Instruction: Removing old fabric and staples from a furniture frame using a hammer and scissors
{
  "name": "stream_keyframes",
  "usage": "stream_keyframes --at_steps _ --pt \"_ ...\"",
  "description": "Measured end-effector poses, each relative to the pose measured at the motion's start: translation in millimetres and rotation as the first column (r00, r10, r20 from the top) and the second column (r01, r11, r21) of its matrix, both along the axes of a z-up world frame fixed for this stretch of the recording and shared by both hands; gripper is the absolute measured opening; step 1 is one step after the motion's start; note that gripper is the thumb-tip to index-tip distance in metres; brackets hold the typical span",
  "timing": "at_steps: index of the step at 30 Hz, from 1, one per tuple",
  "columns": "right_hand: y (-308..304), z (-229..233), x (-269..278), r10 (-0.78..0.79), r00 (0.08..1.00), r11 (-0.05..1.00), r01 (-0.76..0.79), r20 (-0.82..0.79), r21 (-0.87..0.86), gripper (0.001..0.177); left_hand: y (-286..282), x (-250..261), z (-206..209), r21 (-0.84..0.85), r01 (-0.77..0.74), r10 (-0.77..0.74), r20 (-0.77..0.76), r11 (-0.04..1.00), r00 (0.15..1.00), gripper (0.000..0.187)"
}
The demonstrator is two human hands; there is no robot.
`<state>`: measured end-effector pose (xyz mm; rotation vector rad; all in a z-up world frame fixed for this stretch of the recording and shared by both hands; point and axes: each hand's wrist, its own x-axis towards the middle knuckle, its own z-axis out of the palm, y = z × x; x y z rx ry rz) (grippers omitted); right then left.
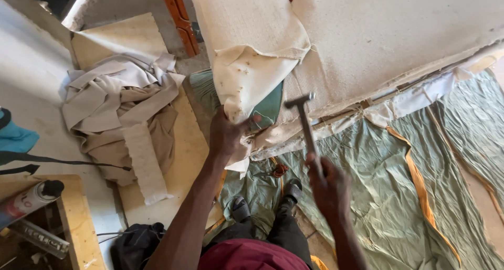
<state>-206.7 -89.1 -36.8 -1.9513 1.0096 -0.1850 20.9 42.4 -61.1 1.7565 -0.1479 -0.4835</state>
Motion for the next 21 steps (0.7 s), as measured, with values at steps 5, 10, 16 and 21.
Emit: stream_keyframes --at_steps 5,10,16,21 --pt "-84 15 57 -0.085 0.996 0.902 0.064 -0.030 -0.427 0.047 -13 25 -17 -0.070 -0.054 0.061 0.102 0.996 0.993 0.041" --pt "-189 -5 129 0.037 0.998 0.666 0.017 0.056 -0.746 0.024 -1 -8 69 -0.265 -0.068 0.072 0.005 0.962 0.997 0.046" --pt "-112 7 157 0.398 0.855 0.556 0.066 0.334 -0.829 0.033 -1 3 50 -0.434 -0.157 0.092 -0.167 0.887 0.982 0.057" --pt "-62 -17 144 0.388 0.912 0.656 -0.174 0.130 -0.734 0.046 1 39 -84 -0.301 -0.059 0.065 0.009 0.952 0.998 0.045"
